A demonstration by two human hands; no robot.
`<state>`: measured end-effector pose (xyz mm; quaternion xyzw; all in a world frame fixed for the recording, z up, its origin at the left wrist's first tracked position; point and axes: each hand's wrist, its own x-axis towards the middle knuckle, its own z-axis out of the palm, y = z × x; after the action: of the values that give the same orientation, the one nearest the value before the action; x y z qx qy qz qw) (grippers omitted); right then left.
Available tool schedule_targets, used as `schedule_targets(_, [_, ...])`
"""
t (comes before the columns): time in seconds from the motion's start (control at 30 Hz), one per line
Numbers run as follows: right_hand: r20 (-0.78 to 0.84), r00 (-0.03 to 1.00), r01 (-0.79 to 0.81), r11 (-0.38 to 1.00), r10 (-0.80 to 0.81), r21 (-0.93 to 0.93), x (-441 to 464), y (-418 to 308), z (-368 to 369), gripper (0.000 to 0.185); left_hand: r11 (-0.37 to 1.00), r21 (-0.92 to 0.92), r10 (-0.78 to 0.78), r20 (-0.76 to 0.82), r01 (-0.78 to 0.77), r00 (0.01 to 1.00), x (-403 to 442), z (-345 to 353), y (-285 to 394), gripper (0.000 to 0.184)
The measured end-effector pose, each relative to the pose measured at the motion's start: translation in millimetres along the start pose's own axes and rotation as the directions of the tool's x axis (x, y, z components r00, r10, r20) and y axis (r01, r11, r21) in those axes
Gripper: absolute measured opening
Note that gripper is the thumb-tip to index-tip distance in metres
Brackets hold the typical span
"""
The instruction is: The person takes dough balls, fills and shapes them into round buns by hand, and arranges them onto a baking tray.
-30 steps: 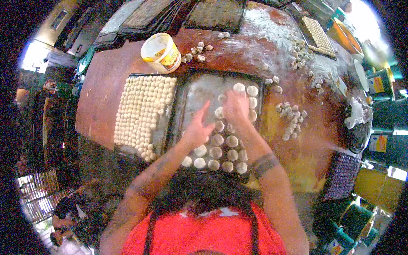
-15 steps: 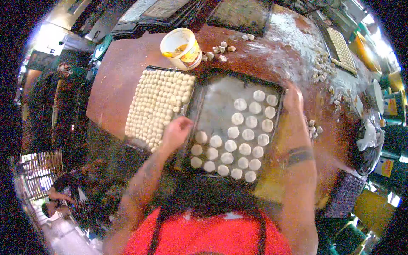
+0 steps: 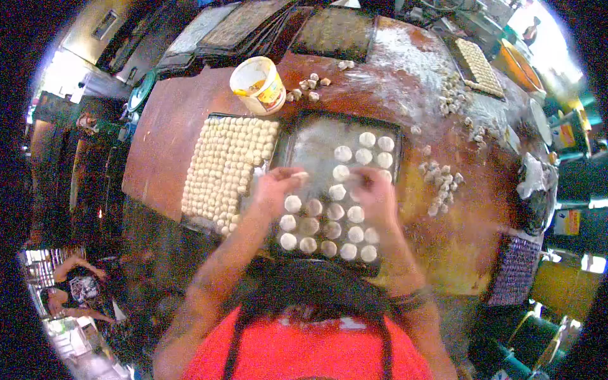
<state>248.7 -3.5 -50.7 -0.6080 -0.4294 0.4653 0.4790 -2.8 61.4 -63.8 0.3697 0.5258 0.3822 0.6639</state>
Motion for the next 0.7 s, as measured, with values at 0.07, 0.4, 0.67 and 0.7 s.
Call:
schedule_targets(0.07, [0.004,0.983,0.181,0.978,-0.182,-0.107,-14.9,-29.7,39.1,0.03,0.978,-0.193,-0.06,0.105,0.08,0.993,-18.0,15.5,-3.4,0.033])
schedule_targets(0.4, [0.118,0.887,0.458,0.818,-0.447,-0.349,-48.7,-72.6,62.1,0.03,0.969,-0.247,0.083,0.249,-0.02,0.965,-75.5,33.2,31.6,0.032])
schedule_targets(0.67, [0.037,0.998,0.031,0.857,-0.059,0.514,-49.7,-69.0,71.4,0.028,0.951,-0.307,0.126,0.249,-0.045,0.96,-86.5,46.5,61.8,0.029])
schedule_targets(0.7, [-0.041,0.998,0.054,0.856,-0.039,0.514,-51.0,-68.7,76.5,0.026,0.97,-0.207,0.172,0.229,-0.124,0.958,-84.9,46.6,65.0,0.028])
